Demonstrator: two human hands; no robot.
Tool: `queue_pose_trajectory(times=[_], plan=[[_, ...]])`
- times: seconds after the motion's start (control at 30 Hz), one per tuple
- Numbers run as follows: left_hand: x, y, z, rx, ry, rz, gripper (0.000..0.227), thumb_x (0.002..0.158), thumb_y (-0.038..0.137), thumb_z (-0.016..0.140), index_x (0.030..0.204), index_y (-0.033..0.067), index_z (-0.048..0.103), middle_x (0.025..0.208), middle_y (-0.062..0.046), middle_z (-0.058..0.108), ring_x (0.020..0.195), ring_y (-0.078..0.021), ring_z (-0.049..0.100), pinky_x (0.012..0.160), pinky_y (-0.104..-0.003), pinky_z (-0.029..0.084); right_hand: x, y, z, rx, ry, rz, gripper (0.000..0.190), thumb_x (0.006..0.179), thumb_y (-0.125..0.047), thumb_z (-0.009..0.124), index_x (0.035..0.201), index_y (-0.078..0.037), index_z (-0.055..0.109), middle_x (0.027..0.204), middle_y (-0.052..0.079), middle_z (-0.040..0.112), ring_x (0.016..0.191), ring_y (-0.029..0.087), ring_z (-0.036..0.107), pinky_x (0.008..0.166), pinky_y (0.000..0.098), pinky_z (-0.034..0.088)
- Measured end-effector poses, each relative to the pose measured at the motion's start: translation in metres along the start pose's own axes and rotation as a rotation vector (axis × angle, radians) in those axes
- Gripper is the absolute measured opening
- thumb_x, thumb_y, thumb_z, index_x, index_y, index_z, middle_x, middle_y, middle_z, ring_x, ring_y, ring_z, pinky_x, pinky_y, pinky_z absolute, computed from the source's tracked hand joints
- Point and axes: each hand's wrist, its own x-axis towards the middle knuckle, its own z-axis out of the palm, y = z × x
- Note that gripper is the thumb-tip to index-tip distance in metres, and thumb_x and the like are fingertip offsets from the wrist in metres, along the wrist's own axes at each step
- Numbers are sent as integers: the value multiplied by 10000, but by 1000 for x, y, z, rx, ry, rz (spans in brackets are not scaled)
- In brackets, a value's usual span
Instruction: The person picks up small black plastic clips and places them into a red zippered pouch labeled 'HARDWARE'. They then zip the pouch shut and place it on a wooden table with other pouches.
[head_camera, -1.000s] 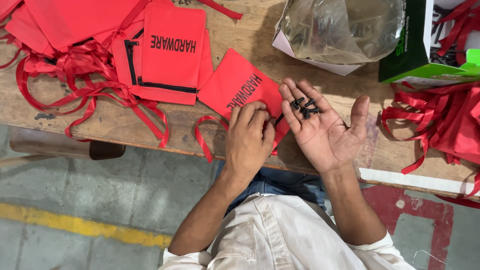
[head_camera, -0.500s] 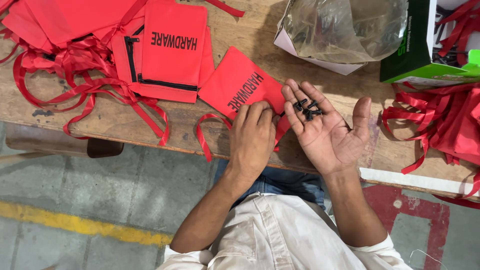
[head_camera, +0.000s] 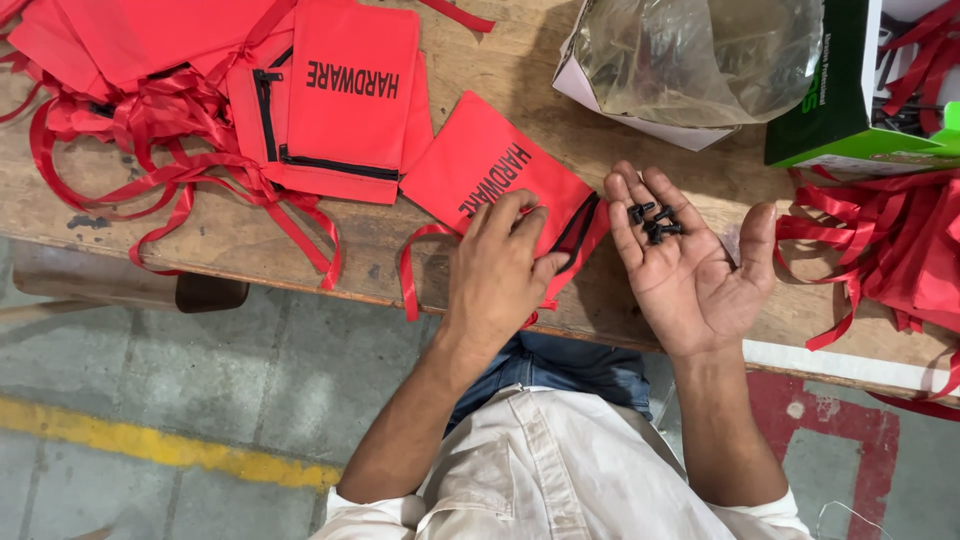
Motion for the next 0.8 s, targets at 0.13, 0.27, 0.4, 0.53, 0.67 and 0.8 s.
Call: queue_pose_trajectory(times=[0.13,0.27,0.4,0.53,0.67,0.8], plan=[[-5,1,9,-23,-31,-20,339,789,155,789,1081,-3,719,1224,-132,620,1062,-322,634,839,-443,538,-3,3,2,-673,-1,-52,997,989,-651,567,1569,105,277,1724,270,254,1665,351,229,1400,429,205],[-7,-1,22,34,55,19,152,896,99,738,1018,23,689,1166,-96,622,1053,-310,634,898,-438,548,-6,8,8,-322,22,-19,962,1016,-606,528,1538,174,314,1682,337,277,1626,409,246,1363,485,218],[-3,-9,32,88,138,-46,180,902,67,705,1024,-15,603,1100,-150,591,1022,-356,629,868,-471,538,-9,12,9,-471,76,18,870,1033,-567,503,1515,143,361,1644,320,349,1603,393,315,1357,481,245],[3,-14,18,-53,52,-220,206,918,93,690,1049,-15,573,1072,-160,588,949,-365,643,786,-466,541,-6,21,10,-482,165,109,770,1069,-521,448,1432,157,424,1564,347,411,1509,424,381,1293,491,279],[5,-15,10,-144,50,-127,243,892,85,701,1062,-29,570,1117,-177,566,962,-352,644,828,-458,538,4,26,-1,-459,152,200,706,1081,-481,405,1351,164,504,1487,333,487,1470,407,436,1256,492,331],[3,-5,7,-244,87,15,155,891,39,691,992,-17,587,1278,-232,489,1165,-386,563,984,-465,502,16,22,-26,-304,-58,304,656,1194,-475,422,1377,146,530,1401,317,569,1390,400,512,1244,502,386]])
